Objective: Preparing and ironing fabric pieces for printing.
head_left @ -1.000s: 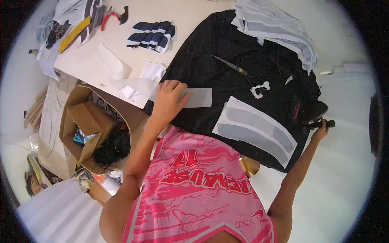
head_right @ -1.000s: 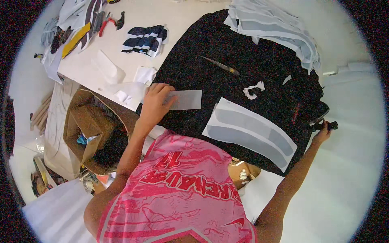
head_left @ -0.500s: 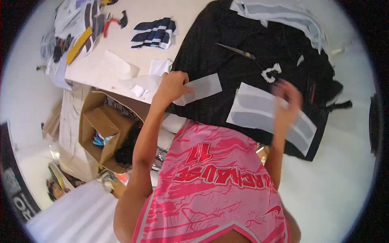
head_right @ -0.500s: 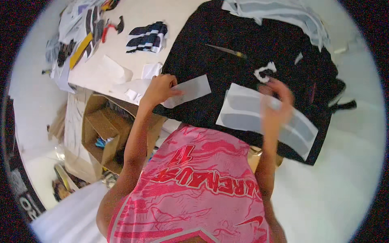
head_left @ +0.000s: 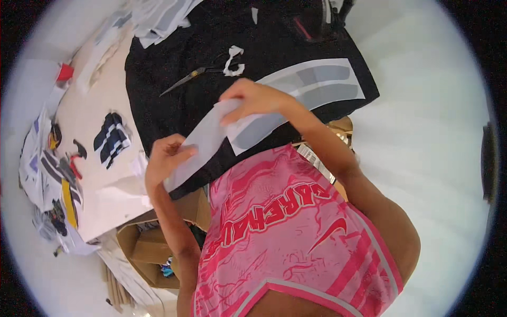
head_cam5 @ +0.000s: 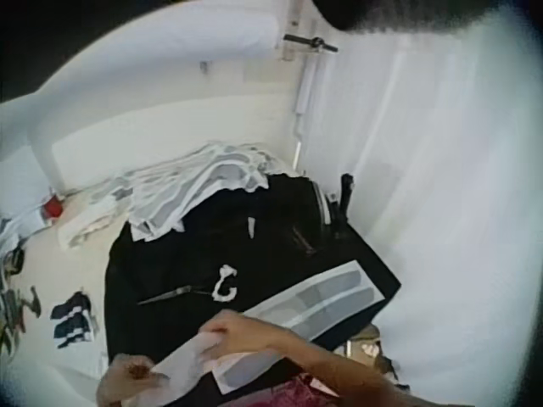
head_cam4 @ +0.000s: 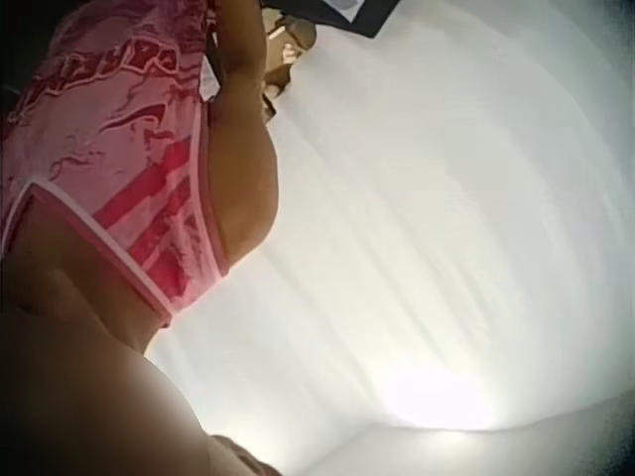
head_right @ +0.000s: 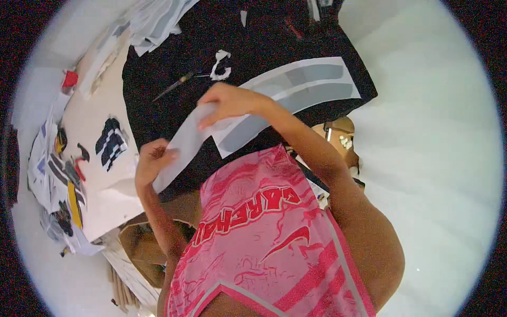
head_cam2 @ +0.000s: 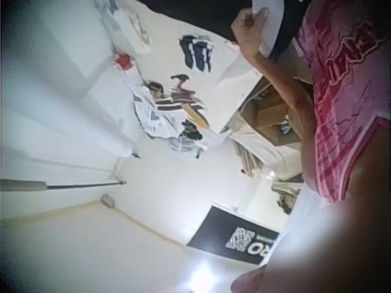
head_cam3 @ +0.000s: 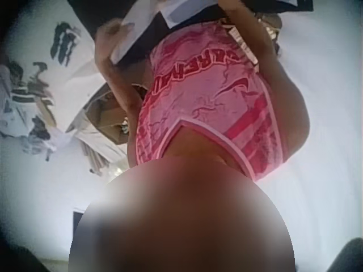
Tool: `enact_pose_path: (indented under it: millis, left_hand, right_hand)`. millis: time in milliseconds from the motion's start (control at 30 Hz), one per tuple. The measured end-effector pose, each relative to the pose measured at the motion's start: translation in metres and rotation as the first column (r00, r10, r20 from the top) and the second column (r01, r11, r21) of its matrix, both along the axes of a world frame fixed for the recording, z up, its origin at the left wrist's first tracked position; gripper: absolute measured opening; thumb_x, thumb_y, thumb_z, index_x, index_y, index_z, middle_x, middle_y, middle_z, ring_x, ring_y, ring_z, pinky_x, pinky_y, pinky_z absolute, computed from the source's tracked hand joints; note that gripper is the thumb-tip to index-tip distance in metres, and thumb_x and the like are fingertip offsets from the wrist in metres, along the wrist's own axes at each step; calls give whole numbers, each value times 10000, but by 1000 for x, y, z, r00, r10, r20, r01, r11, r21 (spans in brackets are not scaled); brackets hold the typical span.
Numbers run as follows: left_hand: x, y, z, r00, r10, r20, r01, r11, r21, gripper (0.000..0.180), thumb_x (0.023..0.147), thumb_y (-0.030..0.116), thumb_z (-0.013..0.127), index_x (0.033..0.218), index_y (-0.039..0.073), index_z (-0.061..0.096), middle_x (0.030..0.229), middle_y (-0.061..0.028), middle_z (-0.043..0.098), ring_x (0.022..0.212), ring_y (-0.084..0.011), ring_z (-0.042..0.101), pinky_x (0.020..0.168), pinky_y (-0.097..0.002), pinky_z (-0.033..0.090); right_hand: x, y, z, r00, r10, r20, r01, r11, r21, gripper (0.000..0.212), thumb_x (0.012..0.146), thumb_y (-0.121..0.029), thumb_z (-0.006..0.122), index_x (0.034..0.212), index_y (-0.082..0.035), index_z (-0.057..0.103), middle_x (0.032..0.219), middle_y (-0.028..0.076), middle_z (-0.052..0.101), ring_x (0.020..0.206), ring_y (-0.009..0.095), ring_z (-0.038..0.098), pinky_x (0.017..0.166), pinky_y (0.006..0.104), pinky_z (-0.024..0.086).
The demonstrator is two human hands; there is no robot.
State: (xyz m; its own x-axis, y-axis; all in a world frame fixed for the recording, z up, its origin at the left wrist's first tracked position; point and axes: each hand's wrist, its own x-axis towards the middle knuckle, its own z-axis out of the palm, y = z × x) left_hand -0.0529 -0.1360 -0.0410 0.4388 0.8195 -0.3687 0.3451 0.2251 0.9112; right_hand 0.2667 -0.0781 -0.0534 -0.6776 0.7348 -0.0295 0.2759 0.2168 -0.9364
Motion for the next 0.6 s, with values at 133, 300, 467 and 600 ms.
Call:
enact_pose_path:
  millis: [133,300,467,600]
  left_hand:
    - [49,20,-49,992,-110,54,109,994,20,162,888,131,815,855,21,702,749,97,571,685,0,462,564,-216,352]
    - [115,44,-50,987,-158,18,158,987,-16,231,900,199,784,923,-24,731,760,48,640,675,-43,537,594,-238,420]
    - [172,56,-58,991,-116,66,116,993,9,265,903,217,781,888,-43,727,728,9,657,663,-53,546,584,-258,427]
    - [200,96,-65,982,-133,-131,166,941,295,304,884,252,794,923,-45,743,705,-34,674,642,-70,572,590,-265,453]
  right_hand:
    - [86,-25,-11,802,-593,-74,460,691,-557,278,835,-230,835,1032,-46,771,934,11,731,858,105,666,788,265,501]
    - [208,-45,-39,629,-777,36,673,521,-525,252,848,-242,827,1025,-71,773,933,2,731,858,110,675,792,292,509]
    - [299,-35,-66,340,-924,177,939,323,-121,268,839,-304,840,896,-54,760,784,-29,694,672,91,606,657,304,502]
    - [330,-32,-87,152,-966,211,973,183,138,332,834,-360,832,876,-36,773,722,-3,690,636,94,597,608,318,495]
